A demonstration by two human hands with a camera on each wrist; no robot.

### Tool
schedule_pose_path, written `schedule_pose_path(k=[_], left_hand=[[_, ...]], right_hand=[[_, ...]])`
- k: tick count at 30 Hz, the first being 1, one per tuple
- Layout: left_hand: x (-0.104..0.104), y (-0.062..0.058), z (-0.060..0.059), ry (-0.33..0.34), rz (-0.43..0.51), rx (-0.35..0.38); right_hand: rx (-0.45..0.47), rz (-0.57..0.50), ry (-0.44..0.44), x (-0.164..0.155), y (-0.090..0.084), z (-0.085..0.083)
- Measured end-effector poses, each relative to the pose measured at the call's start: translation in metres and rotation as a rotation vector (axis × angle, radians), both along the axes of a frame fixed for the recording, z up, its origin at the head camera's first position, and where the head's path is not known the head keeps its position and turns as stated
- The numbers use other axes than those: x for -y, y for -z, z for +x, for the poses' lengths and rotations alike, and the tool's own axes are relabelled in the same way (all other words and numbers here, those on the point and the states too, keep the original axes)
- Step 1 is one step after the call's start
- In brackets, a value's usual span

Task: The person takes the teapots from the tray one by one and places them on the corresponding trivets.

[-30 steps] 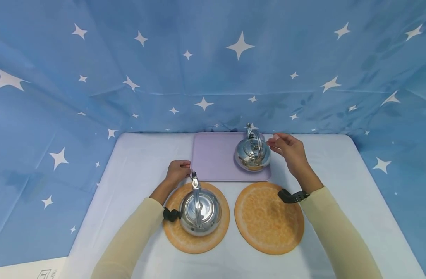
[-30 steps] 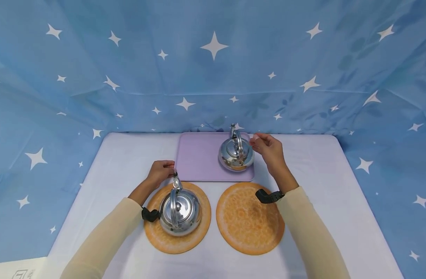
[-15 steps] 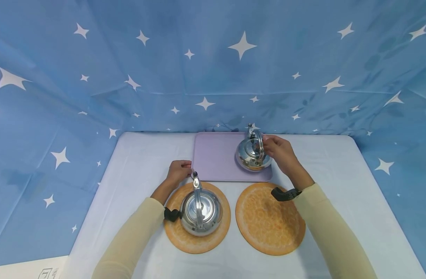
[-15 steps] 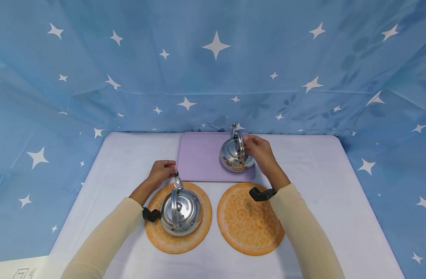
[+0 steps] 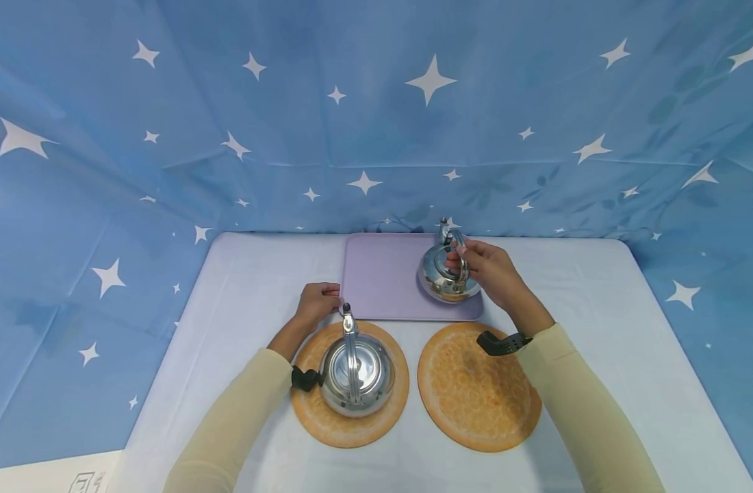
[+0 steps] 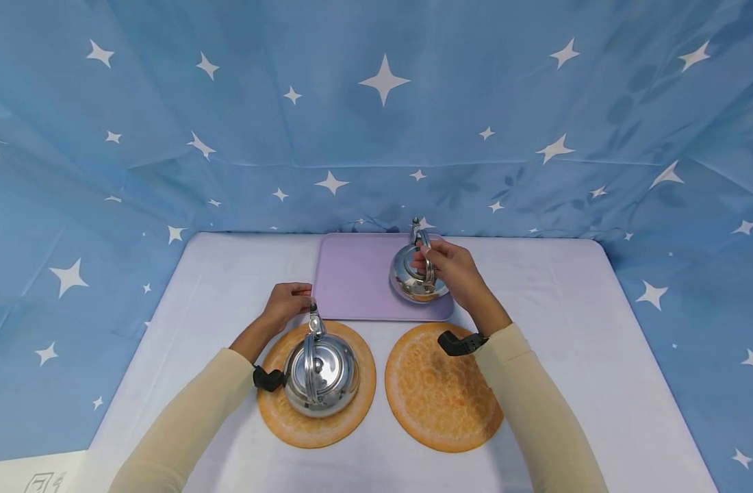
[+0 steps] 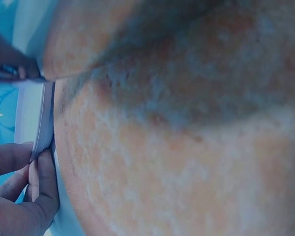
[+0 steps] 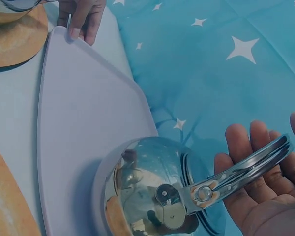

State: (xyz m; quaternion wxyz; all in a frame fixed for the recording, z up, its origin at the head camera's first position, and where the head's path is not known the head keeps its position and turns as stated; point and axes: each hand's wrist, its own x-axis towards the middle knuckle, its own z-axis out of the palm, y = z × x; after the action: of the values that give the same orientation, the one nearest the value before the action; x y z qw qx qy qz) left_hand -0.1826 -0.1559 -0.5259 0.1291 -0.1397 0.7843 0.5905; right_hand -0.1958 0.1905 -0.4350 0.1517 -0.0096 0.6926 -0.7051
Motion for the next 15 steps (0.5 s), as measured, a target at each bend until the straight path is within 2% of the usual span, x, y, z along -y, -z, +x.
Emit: schedule_pose_path(k=[15], left_hand=[[-0.0001,-0.0004,0.0001,0.001,0.006,0.002]], right_hand=[[0.027,-0.020,0.021,0.0028,-0.0058,0.0009]])
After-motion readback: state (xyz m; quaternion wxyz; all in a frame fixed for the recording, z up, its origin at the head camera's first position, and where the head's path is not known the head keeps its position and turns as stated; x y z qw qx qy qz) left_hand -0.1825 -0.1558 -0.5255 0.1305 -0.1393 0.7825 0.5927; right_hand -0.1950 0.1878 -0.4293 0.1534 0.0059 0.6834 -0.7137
